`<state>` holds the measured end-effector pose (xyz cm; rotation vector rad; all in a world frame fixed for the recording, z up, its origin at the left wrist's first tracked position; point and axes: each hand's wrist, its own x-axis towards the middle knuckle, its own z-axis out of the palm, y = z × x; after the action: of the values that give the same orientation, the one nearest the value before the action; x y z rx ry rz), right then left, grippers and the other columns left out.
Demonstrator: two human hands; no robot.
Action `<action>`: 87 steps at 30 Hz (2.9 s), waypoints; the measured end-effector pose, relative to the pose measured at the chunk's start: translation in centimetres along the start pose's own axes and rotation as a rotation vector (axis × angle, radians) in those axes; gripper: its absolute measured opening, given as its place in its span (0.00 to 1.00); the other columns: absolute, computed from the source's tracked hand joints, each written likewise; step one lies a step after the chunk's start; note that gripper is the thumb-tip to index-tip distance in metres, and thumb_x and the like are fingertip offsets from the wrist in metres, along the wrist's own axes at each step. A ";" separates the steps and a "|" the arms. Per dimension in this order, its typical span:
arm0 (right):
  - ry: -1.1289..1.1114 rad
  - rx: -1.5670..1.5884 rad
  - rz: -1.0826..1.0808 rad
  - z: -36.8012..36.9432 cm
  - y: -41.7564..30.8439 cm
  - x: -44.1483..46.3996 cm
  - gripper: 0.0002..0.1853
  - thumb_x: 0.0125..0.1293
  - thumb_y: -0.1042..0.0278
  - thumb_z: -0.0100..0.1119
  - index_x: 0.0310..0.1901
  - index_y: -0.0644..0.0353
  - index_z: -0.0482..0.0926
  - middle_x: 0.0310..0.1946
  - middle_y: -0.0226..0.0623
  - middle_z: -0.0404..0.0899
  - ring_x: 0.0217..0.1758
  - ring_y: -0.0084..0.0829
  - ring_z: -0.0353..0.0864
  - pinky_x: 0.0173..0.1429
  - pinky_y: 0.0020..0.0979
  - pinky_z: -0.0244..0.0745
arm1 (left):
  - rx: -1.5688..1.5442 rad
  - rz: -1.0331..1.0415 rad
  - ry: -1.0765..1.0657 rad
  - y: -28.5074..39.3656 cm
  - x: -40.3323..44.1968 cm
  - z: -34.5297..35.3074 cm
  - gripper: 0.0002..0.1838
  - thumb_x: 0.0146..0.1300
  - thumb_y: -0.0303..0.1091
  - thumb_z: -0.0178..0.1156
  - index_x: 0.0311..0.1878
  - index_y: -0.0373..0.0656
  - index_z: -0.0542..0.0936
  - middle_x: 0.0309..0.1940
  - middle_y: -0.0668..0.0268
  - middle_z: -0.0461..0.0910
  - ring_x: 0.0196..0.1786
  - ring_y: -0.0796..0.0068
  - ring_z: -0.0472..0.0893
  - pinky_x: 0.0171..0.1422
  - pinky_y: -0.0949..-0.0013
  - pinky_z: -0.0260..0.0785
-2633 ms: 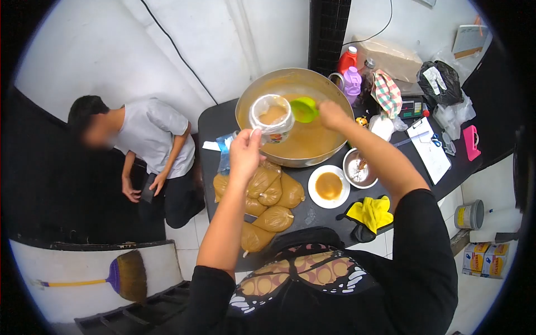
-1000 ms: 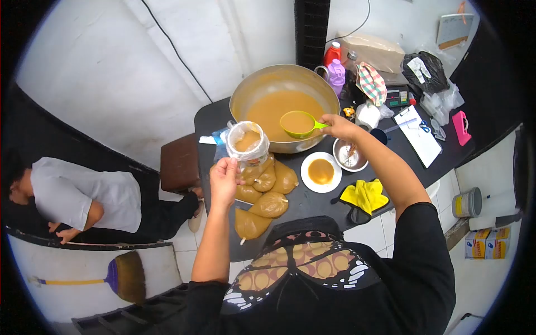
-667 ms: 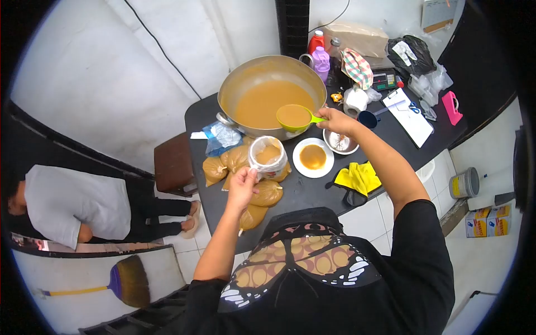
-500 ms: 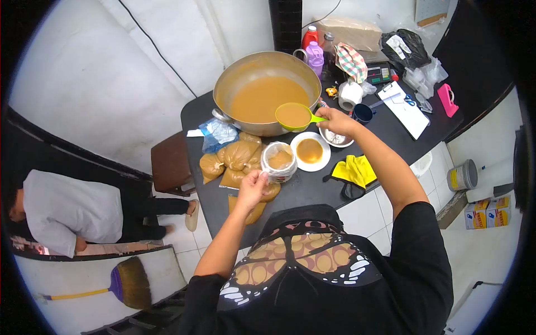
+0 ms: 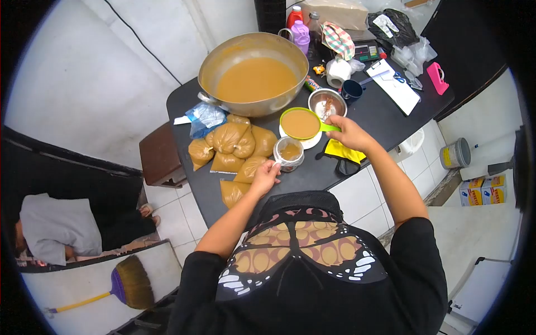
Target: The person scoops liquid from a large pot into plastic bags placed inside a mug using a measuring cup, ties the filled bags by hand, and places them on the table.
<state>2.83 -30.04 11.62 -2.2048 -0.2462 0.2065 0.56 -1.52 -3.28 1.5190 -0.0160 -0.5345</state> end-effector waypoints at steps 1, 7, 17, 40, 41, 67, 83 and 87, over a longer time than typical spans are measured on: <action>0.017 -0.020 0.018 0.4 -0.4 -0.7 0.15 0.56 0.71 0.59 0.45 0.64 0.73 0.39 0.43 0.77 0.46 0.32 0.75 0.53 0.31 0.67 | -0.006 0.004 0.000 -0.4 0.1 0.1 0.11 0.67 0.39 0.51 0.35 0.40 0.74 0.25 0.70 0.72 0.23 0.83 0.71 0.29 0.76 0.72; -0.017 -0.091 0.129 1.9 -1.8 -3.3 0.15 0.56 0.70 0.58 0.45 0.64 0.72 0.37 0.46 0.77 0.43 0.39 0.77 0.49 0.33 0.69 | -0.029 -0.102 -0.048 -2.4 0.6 -0.1 0.11 0.67 0.39 0.51 0.37 0.40 0.74 0.32 0.66 0.76 0.25 0.80 0.75 0.29 0.76 0.74; -0.005 -0.122 0.141 3.2 -2.0 -4.0 0.15 0.55 0.72 0.58 0.45 0.64 0.72 0.40 0.48 0.78 0.45 0.44 0.77 0.50 0.35 0.69 | -0.004 -0.337 0.089 1.8 1.9 -1.6 0.17 0.63 0.47 0.55 0.43 0.42 0.72 0.31 0.69 0.72 0.24 0.81 0.71 0.22 0.77 0.68; -0.055 -0.251 0.180 3.9 -3.0 -3.0 0.14 0.53 0.71 0.59 0.43 0.64 0.74 0.38 0.53 0.77 0.46 0.51 0.76 0.50 0.41 0.69 | -0.220 -0.338 0.072 2.7 3.2 -1.7 0.03 0.63 0.34 0.54 0.36 0.47 0.73 0.23 0.74 0.72 0.21 0.84 0.70 0.22 0.79 0.66; -0.051 -0.258 0.180 3.8 -3.1 -3.0 0.14 0.53 0.71 0.59 0.43 0.64 0.74 0.38 0.54 0.77 0.46 0.51 0.76 0.50 0.42 0.69 | -0.226 -0.333 0.071 2.6 3.3 -1.8 0.03 0.63 0.34 0.54 0.36 0.47 0.73 0.23 0.74 0.72 0.21 0.84 0.70 0.22 0.79 0.66; -0.013 -0.509 0.050 3.5 -6.6 -2.2 0.14 0.51 0.75 0.56 0.41 0.67 0.74 0.37 0.56 0.77 0.45 0.53 0.76 0.50 0.45 0.69 | -0.234 -0.309 0.077 2.6 3.3 -2.0 0.02 0.63 0.33 0.53 0.36 0.47 0.73 0.23 0.72 0.73 0.22 0.82 0.71 0.25 0.77 0.68; 0.027 -0.643 -0.009 3.6 -7.5 -2.1 0.10 0.51 0.77 0.51 0.37 0.66 0.73 0.36 0.53 0.77 0.44 0.50 0.77 0.49 0.46 0.69 | -0.203 -0.281 0.120 2.8 3.6 -1.8 0.03 0.61 0.28 0.54 0.34 0.47 0.70 0.24 0.70 0.73 0.24 0.79 0.74 0.26 0.74 0.72; 0.000 -0.512 0.091 2.9 -8.0 -2.0 0.13 0.51 0.76 0.53 0.41 0.66 0.74 0.38 0.54 0.77 0.45 0.51 0.76 0.50 0.44 0.69 | -0.202 -0.191 0.171 2.7 3.9 -1.7 0.07 0.56 0.23 0.57 0.33 0.46 0.69 0.25 0.69 0.74 0.24 0.78 0.75 0.26 0.74 0.72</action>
<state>-0.57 -23.58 16.43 -2.7267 -0.2156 0.2098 5.48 -1.34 -2.06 1.3705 0.3095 -0.5389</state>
